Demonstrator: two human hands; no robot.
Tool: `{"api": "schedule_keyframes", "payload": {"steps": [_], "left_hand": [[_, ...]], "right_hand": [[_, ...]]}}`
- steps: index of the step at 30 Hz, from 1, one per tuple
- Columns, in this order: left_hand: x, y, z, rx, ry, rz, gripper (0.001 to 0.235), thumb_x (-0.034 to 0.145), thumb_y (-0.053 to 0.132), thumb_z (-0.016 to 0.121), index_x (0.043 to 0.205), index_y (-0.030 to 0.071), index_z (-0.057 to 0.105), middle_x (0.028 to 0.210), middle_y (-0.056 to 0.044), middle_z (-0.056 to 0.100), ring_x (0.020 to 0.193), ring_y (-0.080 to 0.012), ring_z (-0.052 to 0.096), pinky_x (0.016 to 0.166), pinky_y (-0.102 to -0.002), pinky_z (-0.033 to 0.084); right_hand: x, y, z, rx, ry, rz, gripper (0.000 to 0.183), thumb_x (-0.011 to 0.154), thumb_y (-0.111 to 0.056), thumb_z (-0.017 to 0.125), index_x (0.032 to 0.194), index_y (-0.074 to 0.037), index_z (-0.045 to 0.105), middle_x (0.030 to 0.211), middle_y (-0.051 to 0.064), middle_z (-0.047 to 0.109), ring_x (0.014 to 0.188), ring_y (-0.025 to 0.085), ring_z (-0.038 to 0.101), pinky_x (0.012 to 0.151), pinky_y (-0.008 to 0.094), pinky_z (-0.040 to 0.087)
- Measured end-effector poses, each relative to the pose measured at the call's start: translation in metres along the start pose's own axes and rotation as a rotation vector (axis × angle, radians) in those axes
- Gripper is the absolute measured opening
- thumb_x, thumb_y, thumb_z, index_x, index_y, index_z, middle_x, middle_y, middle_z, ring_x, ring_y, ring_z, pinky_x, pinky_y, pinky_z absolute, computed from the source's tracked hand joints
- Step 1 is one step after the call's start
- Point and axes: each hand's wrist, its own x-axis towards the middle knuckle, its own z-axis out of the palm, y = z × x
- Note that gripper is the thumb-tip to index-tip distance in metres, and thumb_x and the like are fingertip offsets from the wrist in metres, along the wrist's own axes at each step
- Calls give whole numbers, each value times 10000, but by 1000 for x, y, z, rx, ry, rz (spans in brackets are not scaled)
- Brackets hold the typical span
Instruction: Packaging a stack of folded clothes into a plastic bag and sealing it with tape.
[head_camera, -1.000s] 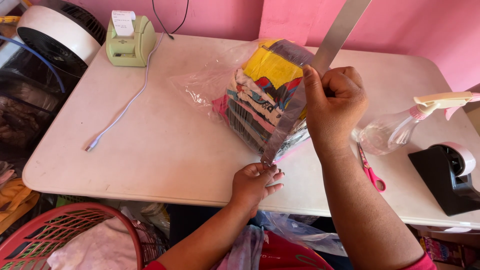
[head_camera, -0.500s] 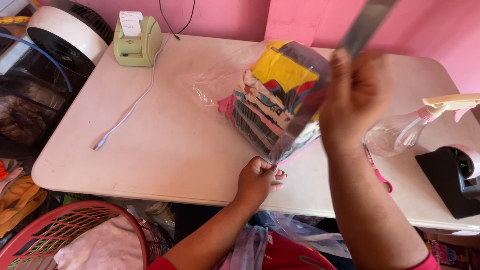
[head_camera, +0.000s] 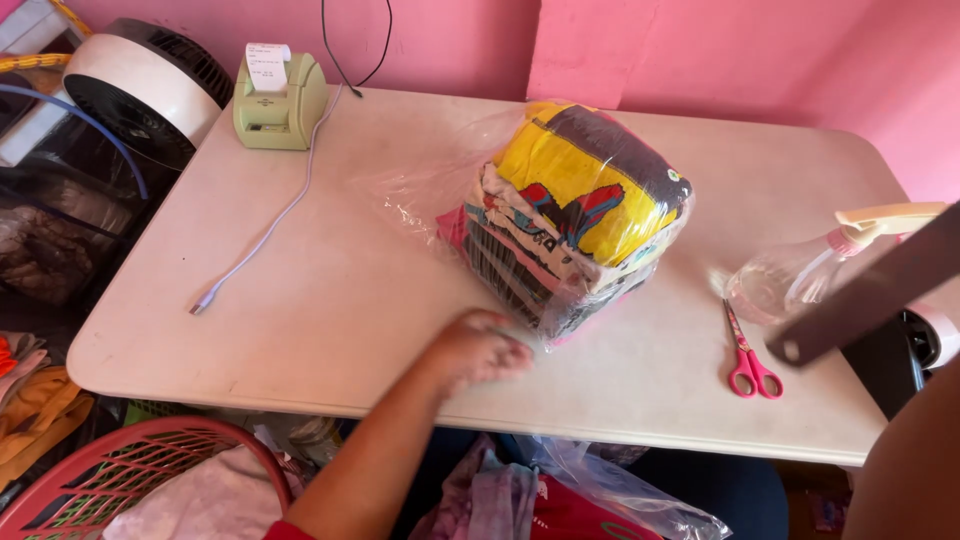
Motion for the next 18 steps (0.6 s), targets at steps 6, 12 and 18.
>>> {"api": "schedule_keyframes", "payload": {"steps": [6, 12, 18], "left_hand": [[37, 49, -95, -446, 128, 286, 764, 929, 315, 693, 1471, -84, 331, 1290, -285, 601, 1219, -375, 614, 1054, -499, 506], [62, 92, -50, -442, 156, 314, 956, 820, 674, 655, 1535, 98, 387, 1490, -179, 506, 1359, -314, 490, 1149, -458, 368], [77, 110, -23, -396, 13, 330, 788, 850, 627, 639, 1450, 122, 566, 1430, -95, 628, 1316, -267, 559, 1097, -427, 431]], "right_hand": [[-86, 72, 29, -147, -103, 175, 281, 1098, -179, 574, 1340, -37, 556, 735, 48, 579, 612, 137, 552, 556, 307, 453], [-151, 118, 55, -177, -181, 309, 338, 1067, -196, 561, 1368, -40, 563, 703, 53, 588, 575, 144, 570, 524, 312, 465], [-175, 96, 55, 330, -246, 403, 261, 1136, -153, 488, 1359, -34, 555, 738, 96, 512, 569, 191, 525, 531, 354, 456]]}}
